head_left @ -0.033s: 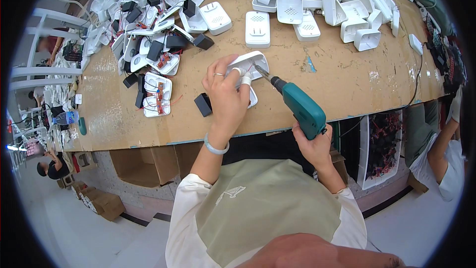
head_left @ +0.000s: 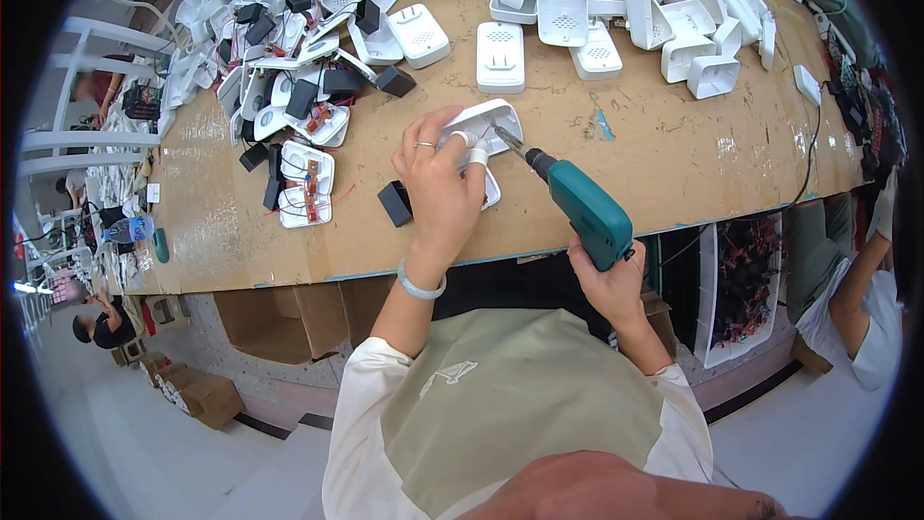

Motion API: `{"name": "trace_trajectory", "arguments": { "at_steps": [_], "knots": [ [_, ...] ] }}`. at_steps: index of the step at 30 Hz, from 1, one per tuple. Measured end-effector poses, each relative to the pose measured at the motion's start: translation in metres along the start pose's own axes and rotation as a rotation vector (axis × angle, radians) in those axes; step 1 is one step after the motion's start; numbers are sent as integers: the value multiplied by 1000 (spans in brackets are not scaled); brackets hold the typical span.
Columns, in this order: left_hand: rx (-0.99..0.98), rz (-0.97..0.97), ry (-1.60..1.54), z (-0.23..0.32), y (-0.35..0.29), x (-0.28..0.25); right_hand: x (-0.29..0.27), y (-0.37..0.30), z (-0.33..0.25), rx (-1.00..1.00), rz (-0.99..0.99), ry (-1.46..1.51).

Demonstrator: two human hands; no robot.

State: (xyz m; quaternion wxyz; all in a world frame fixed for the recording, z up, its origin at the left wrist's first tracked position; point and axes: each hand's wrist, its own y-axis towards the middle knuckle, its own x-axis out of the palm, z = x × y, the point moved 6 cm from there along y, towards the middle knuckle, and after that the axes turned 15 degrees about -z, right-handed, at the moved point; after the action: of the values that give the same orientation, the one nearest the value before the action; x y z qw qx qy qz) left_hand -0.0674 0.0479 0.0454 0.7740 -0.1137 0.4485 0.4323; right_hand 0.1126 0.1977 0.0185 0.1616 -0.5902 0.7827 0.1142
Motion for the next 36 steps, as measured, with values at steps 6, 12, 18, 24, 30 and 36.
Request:
{"name": "trace_trajectory", "arguments": {
  "at_steps": [6,12,18,24,30,36],
  "knots": [
    [-3,-17,74,3,0,0,-1,1,-1,-26,3,-14],
    [-12,-21,72,2,2,-1,-2,2,0,-14,1,6],
    [-14,-21,76,2,2,0,-1,2,-3,6,-32,17],
    [-11,-29,67,4,2,0,-1,1,-2,6,-52,22],
    [7,-25,71,5,3,0,-2,1,-6,-30,-32,8],
    [18,-32,73,6,3,0,-2,0,-6,-21,-40,17]
  ]
}}
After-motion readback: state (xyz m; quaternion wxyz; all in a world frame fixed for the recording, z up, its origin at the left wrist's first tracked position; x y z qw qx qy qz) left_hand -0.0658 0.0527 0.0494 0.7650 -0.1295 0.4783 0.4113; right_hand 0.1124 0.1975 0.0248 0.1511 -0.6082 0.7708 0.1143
